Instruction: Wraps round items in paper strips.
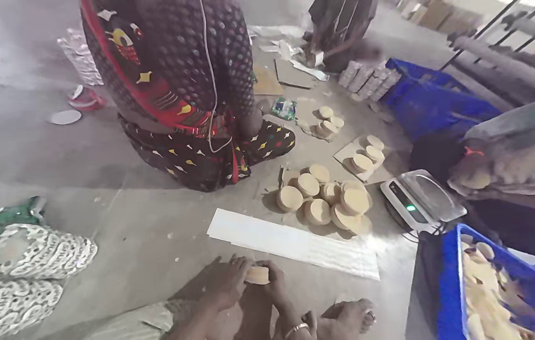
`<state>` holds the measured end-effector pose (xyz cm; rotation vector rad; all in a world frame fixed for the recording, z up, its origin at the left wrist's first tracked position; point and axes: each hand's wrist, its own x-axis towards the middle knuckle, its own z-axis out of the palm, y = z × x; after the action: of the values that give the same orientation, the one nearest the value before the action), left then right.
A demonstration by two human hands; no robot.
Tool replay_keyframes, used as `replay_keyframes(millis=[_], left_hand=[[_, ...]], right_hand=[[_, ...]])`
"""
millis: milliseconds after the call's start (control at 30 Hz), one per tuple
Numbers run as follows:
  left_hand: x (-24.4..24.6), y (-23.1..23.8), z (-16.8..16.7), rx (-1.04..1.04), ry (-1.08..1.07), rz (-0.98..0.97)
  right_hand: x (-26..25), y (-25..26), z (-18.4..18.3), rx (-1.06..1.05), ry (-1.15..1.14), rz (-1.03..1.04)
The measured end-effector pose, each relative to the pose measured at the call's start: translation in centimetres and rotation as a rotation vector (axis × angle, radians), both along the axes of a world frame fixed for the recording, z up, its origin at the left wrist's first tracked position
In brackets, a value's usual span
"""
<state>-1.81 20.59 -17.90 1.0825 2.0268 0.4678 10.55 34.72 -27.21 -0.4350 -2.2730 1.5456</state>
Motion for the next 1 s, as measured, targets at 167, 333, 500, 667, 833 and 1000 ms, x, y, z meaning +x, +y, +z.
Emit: replay_keyframes(millis=[167,333,500,667,833,1000], left_hand=[[0.4,-0.9,-2.3,0.372,0.053,0.083],[0.2,0.6,-1.2,-0.033,-0.003,-0.008],[-0.7,0.7,0.7,-0.119,0.041,-0.026],[-6.1,-0.8,-2.4,0.341,-0.056,0.635],[-11.6,-0.2,-3.9,-0.283,0.445,0.606],[-11.4,1.6,-4.3,-0.257,0.414,0.652]], right_hand=[[0.2,0.5,2.6,0.062,0.02,0.02],[0.3,0.5,1.3,-0.084,-0.06,0.026],[-0.4,1.0,1.5,-0.081,-0.063,0.049],[-5.6,5.3,2.5,-0.097,0.122,-0.019],[-10.1,7.3,1.2,-0.098,0.011,-0.001],[-9.6,7.5,-0.5,-0.106,0.115,0.055]])
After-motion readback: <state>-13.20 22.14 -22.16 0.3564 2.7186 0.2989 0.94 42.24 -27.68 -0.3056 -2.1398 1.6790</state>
